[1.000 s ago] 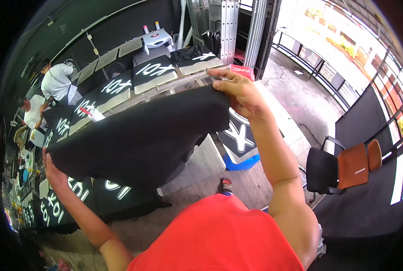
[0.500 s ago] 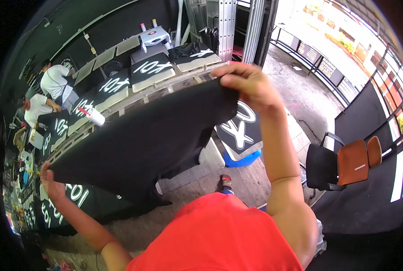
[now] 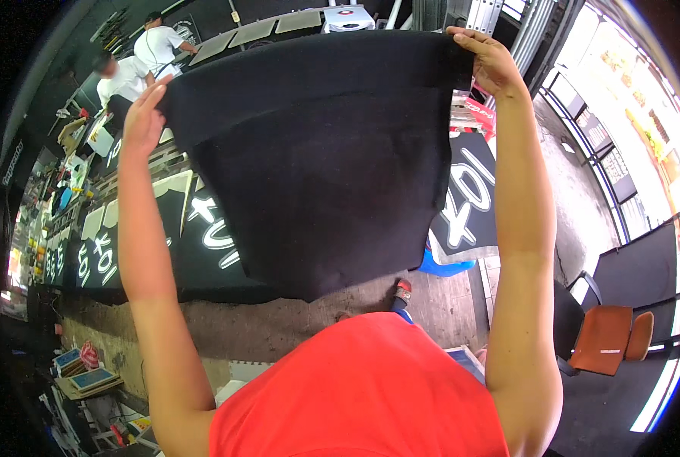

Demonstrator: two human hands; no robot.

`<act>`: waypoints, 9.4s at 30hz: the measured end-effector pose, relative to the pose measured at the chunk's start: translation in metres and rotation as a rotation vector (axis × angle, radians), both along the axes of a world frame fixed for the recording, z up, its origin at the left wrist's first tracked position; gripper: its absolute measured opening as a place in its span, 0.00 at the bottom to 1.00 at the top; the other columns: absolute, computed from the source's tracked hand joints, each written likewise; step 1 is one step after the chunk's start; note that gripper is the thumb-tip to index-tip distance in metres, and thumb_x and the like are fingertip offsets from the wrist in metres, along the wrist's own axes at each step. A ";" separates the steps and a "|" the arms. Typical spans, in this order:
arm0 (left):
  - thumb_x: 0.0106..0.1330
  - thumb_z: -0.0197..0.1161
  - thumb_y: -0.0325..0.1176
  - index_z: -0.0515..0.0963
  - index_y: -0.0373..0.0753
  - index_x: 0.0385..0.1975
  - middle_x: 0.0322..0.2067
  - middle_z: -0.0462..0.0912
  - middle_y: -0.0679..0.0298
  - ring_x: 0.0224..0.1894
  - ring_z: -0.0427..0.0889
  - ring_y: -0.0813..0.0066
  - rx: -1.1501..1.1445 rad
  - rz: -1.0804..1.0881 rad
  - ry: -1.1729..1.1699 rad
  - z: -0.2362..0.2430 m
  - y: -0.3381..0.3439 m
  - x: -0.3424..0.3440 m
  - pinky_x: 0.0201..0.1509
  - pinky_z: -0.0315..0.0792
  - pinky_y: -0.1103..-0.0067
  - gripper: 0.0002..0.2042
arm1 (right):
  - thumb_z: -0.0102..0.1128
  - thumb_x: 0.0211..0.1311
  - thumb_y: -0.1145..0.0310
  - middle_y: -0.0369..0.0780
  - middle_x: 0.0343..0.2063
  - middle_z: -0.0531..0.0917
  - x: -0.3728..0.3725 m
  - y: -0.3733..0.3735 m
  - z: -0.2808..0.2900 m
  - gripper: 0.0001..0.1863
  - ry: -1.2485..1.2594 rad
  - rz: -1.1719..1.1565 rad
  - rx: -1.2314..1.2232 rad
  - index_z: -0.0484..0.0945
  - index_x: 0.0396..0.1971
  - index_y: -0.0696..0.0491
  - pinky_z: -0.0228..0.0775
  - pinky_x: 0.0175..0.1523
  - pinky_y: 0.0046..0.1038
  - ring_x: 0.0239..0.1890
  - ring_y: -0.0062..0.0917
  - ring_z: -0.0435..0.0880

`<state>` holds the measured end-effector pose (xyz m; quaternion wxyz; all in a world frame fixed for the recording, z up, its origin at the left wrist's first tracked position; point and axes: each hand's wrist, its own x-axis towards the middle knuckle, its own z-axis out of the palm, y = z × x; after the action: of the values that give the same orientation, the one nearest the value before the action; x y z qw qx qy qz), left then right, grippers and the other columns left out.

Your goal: The person repeatedly places black fabric panels onto screen printing platens and smooths them flat by hand.

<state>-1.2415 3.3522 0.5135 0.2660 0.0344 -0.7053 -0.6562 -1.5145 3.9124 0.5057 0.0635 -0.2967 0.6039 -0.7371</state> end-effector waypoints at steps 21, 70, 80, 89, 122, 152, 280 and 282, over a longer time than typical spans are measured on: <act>0.62 0.67 0.26 0.78 0.33 0.53 0.50 0.80 0.61 0.50 0.78 0.74 -0.078 -0.075 -0.181 -0.117 0.058 0.159 0.57 0.73 0.76 0.19 | 0.64 0.63 0.68 0.33 0.39 0.83 0.205 0.088 -0.109 0.14 -0.072 -0.468 0.356 0.81 0.47 0.56 0.68 0.52 0.19 0.43 0.18 0.79; 0.68 0.65 0.41 0.76 0.35 0.58 0.52 0.83 0.51 0.56 0.83 0.64 -0.176 -0.713 -0.970 -0.497 0.563 0.030 0.60 0.75 0.73 0.23 | 0.78 0.41 0.40 0.56 0.65 0.68 0.161 0.462 -0.566 0.59 -0.570 -0.892 1.518 0.60 0.70 0.54 0.63 0.69 0.41 0.69 0.46 0.66; 0.66 0.66 0.46 0.71 0.39 0.64 0.58 0.80 0.52 0.60 0.80 0.60 -0.208 -0.786 -1.050 -0.483 0.761 -0.058 0.62 0.74 0.71 0.29 | 0.57 0.52 0.77 0.46 0.52 0.82 0.025 0.476 -0.610 0.16 -0.421 -0.862 0.762 0.83 0.42 0.55 0.67 0.63 0.33 0.58 0.40 0.78; 0.57 0.77 0.40 0.59 0.35 0.69 0.60 0.75 0.52 0.65 0.74 0.62 0.320 -0.746 -0.586 -0.534 0.930 -0.145 0.64 0.72 0.66 0.43 | 0.66 0.48 0.77 0.47 0.38 0.83 -0.012 0.476 -0.359 0.12 0.078 -0.189 0.899 0.77 0.35 0.56 0.77 0.51 0.37 0.51 0.40 0.83; 0.69 0.63 0.41 0.76 0.41 0.55 0.52 0.81 0.63 0.52 0.80 0.64 0.739 -0.005 -0.990 -0.373 0.923 -0.215 0.57 0.74 0.68 0.18 | 0.63 0.62 0.59 0.28 0.33 0.84 -0.428 0.350 -0.615 0.15 -1.048 0.530 0.454 0.80 0.48 0.45 0.72 0.39 0.27 0.30 0.16 0.79; 0.60 0.61 0.25 0.78 0.27 0.46 0.44 0.85 0.53 0.46 0.86 0.58 1.451 0.779 0.032 -0.402 0.962 -0.233 0.58 0.79 0.66 0.15 | 0.64 0.62 0.66 0.47 0.45 0.85 -0.491 0.380 -0.309 0.27 -0.916 1.065 0.601 0.71 0.57 0.64 0.84 0.46 0.27 0.42 0.28 0.89; 0.71 0.52 0.27 0.58 0.27 0.70 0.64 0.70 0.46 0.68 0.69 0.56 -0.145 0.689 0.501 0.041 0.744 -0.060 0.73 0.61 0.66 0.28 | 0.56 0.68 0.63 0.44 0.52 0.81 -0.385 0.268 0.059 0.24 0.145 0.544 -0.318 0.74 0.61 0.58 0.67 0.22 0.11 0.44 0.18 0.83; 0.74 0.44 0.31 0.57 0.29 0.70 0.65 0.67 0.44 0.69 0.66 0.49 -0.137 0.163 0.482 0.069 0.726 -0.059 0.73 0.60 0.60 0.26 | 0.50 0.73 0.60 0.47 0.56 0.79 -0.390 0.289 0.069 0.25 0.247 0.214 -0.266 0.73 0.63 0.58 0.78 0.53 0.25 0.54 0.26 0.82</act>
<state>-1.3004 4.0781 0.5825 0.4803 -0.0843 -0.6591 -0.5725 -1.9043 4.2019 0.5746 0.0273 -0.4530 0.4693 -0.7575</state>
